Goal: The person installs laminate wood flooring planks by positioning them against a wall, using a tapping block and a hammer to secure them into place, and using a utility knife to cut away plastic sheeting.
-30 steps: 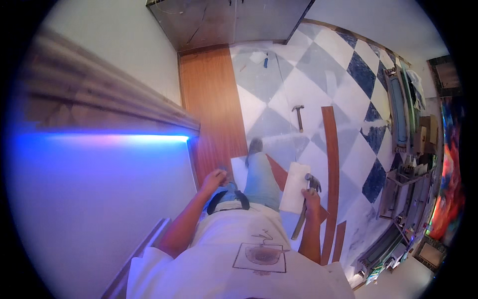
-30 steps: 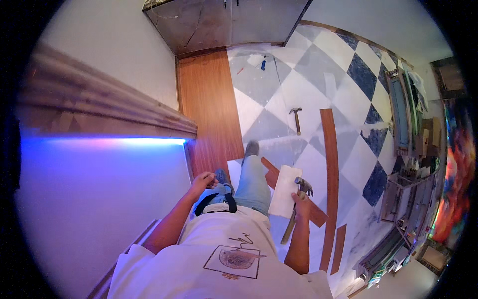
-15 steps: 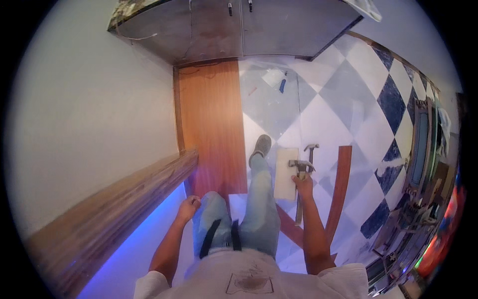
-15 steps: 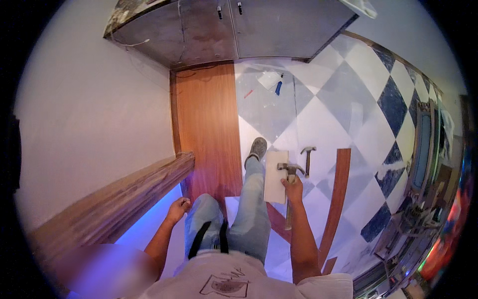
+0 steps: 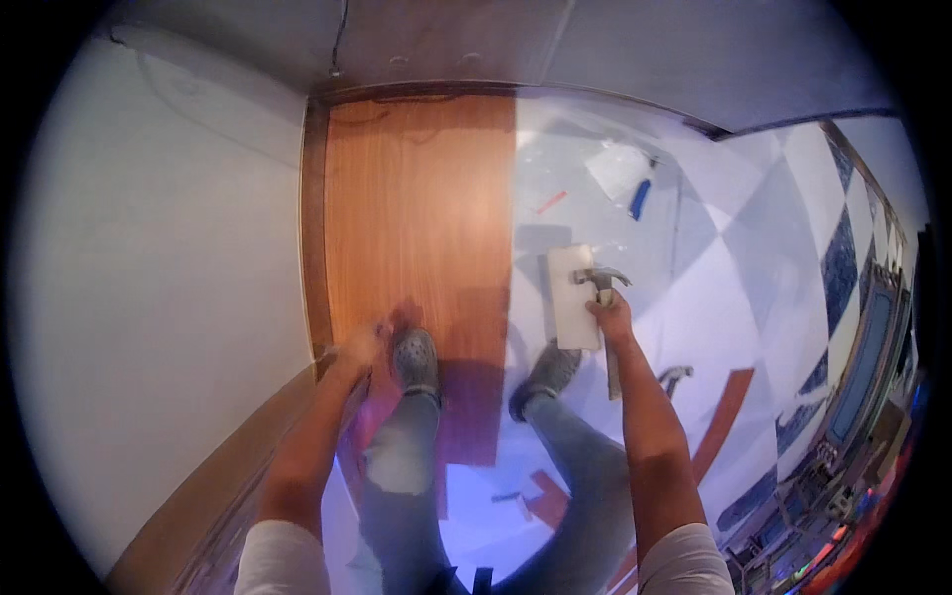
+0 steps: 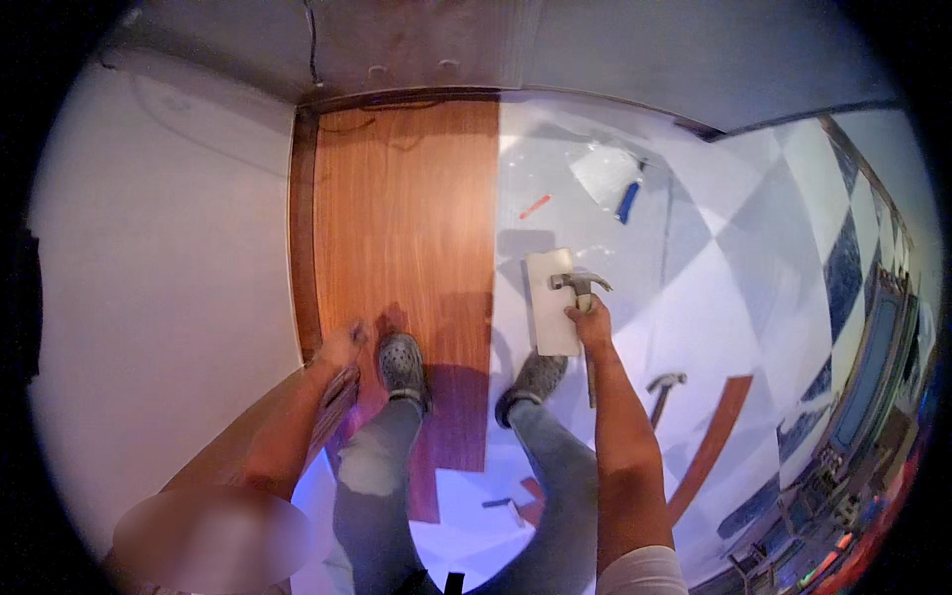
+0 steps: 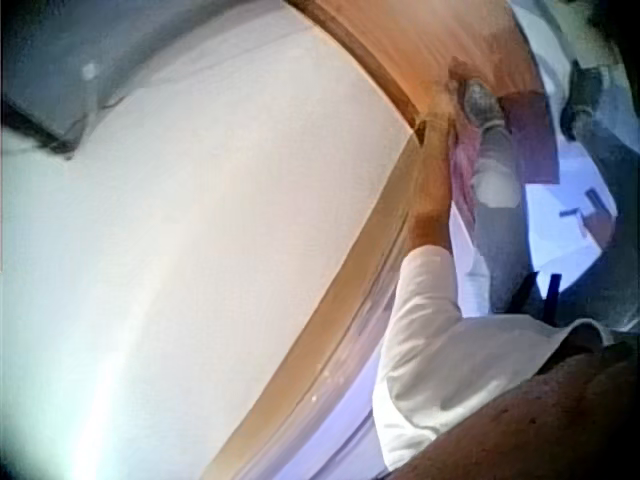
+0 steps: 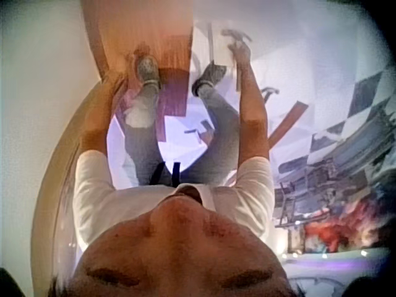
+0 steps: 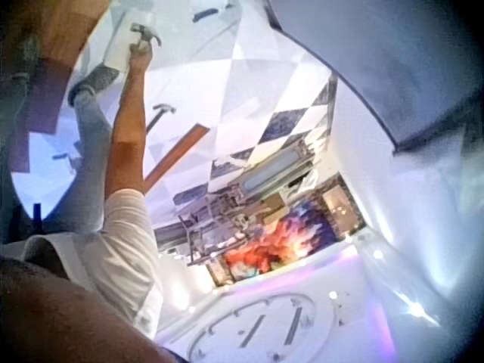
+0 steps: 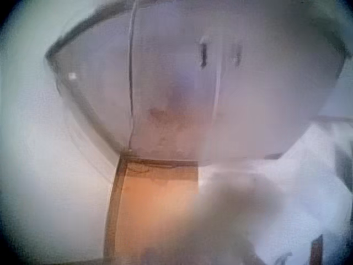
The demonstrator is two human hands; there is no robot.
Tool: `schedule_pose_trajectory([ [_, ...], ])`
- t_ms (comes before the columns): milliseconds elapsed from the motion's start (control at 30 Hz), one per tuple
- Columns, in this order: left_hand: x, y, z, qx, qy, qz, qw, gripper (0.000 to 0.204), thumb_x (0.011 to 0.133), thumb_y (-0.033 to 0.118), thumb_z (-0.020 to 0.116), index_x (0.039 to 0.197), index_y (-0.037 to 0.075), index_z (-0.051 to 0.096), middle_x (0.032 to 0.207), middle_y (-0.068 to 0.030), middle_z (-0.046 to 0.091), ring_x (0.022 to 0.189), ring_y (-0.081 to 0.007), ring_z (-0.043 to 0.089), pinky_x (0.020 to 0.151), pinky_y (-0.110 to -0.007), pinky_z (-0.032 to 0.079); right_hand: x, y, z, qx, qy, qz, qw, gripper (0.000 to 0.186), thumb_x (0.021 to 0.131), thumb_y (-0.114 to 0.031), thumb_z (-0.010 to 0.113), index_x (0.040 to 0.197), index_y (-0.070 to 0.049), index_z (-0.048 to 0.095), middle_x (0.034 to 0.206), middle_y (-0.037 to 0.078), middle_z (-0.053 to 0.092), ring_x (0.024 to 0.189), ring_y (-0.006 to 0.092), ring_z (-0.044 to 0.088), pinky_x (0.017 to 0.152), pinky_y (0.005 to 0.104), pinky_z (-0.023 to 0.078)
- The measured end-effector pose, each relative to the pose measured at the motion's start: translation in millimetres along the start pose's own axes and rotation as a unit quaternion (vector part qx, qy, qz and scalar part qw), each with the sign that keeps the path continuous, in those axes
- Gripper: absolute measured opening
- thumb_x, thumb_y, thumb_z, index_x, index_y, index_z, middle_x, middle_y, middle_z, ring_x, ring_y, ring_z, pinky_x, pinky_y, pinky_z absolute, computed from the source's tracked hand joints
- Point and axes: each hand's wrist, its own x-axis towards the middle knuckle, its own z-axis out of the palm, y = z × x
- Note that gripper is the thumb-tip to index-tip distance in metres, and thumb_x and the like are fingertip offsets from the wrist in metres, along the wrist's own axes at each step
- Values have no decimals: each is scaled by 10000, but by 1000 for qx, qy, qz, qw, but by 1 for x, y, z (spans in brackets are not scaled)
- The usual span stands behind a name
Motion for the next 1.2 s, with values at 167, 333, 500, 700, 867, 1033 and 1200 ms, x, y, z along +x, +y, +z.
schedule_pose_trajectory([
  [167,195,-49,21,-65,188,86,976,466,1011,257,563,1418,33,526,1410,-238,567,1299,-430,535,1085,-467,441,78,51,34,47,-90,28,994,237,879,-113,751,1076,-51,635,868,-14,633,743,95,577,668,273,483],
  [333,290,-31,14,17,331,210,920,600,982,334,610,1462,4,469,1532,-221,440,1421,-404,402,1180,-468,344,101,66,44,34,-62,6,998,217,895,-133,743,1068,-44,646,886,-12,641,776,102,572,713,282,490],
  [500,323,8,19,166,333,389,843,644,975,363,611,1500,34,435,1590,-194,386,1463,-377,360,1235,-480,261,100,75,47,-100,57,-84,990,341,867,-146,759,1138,23,640,943,92,703,841,186,625,779,334,519],
  [700,334,20,11,206,272,414,844,676,1005,361,561,1554,21,360,1650,-151,311,1531,-354,260,1268,-487,189,89,93,65,-173,185,-123,960,287,872,-169,754,1029,29,618,936,165,633,846,299,613,803,398,502],
  [867,344,15,6,194,267,475,816,713,978,369,598,1550,15,363,1643,-156,326,1518,-345,294,1261,-481,215,81,86,74,-229,182,-133,947,313,838,-164,774,1009,51,623,999,231,617,946,398,589,860,465,478],
  [1033,356,8,-11,182,232,521,801,731,956,380,631,1541,19,381,1633,-163,342,1510,-343,314,1256,-472,239,76,81,77,-351,179,-137,909,328,852,-170,750,1065,49,631,1022,237,612,996,417,568,889,491,473],
  [1200,364,16,-20,144,252,531,796,715,903,327,695,1491,7,446,1580,-180,415,1484,-333,359,1239,-456,277,72,8,123,-398,326,-189,836,302,851,-113,698,1108,32,635,1038,230,617,1009,414,573,910,493,473],
])
